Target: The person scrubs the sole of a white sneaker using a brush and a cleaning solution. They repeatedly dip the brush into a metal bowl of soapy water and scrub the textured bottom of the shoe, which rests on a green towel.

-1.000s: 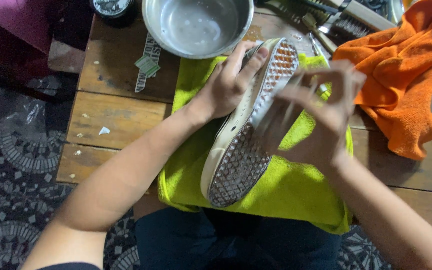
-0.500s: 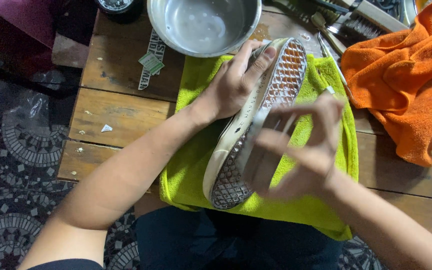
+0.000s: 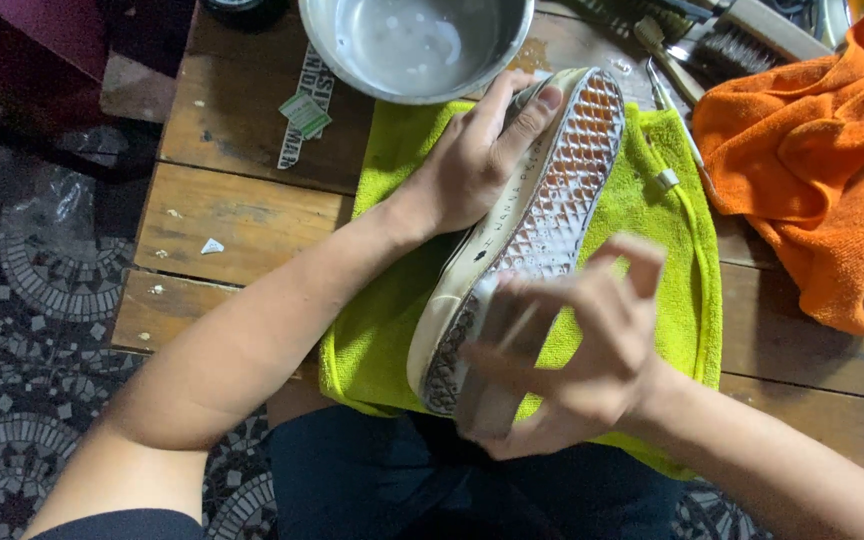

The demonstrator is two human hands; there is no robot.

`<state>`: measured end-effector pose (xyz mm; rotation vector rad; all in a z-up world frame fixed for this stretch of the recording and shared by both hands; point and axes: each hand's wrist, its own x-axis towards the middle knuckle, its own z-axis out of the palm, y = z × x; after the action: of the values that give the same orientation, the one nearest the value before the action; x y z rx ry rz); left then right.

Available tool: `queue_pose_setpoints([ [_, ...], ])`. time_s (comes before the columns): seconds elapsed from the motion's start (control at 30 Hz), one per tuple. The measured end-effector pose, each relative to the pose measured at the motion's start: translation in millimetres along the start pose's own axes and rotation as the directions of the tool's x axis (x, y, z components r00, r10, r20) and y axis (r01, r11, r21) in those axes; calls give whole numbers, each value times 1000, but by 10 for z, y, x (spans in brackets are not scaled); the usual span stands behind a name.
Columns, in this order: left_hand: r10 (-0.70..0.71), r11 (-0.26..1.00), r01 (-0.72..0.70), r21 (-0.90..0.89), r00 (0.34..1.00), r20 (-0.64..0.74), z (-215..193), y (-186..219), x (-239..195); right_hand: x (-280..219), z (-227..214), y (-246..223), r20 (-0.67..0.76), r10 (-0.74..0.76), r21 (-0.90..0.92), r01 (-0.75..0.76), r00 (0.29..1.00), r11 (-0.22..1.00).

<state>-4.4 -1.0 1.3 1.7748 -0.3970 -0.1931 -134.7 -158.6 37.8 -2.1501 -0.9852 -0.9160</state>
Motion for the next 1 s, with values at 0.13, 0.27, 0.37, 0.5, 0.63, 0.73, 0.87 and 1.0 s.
queue_pose_setpoints([
  [0.13,-16,1000,17,-24,999,38,-37,62,-14,-147,-17,386,60,-109,-56,112,992,992],
  [0.27,-26,998,29,-64,998,56,-12,70,-11,-140,-70,542,44,94,-143,-86,995,986],
  [0.37,23,1000,-23,-4,1000,1,-1,-5,8,-169,4,151,51,-73,-106,78,996,991],
  [0.5,-25,999,28,-46,998,56,-23,86,-47,-178,61,-124,51,-330,-41,332,943,942],
  [0.63,8,1000,-6,-29,999,38,-21,63,-5,-28,-45,86,63,-171,-79,176,983,981],
  [0.73,-7,1000,7,-8,999,39,-26,80,-36,-62,-1,-77,50,-141,-85,145,989,986],
  [0.87,44,999,-43,-5,998,43,-39,54,-24,-178,54,-267,112,-381,41,378,918,925],
  [1.0,6,1000,-7,6,999,43,-35,56,-32,-25,68,-10,-60,-253,-9,253,966,967],
])
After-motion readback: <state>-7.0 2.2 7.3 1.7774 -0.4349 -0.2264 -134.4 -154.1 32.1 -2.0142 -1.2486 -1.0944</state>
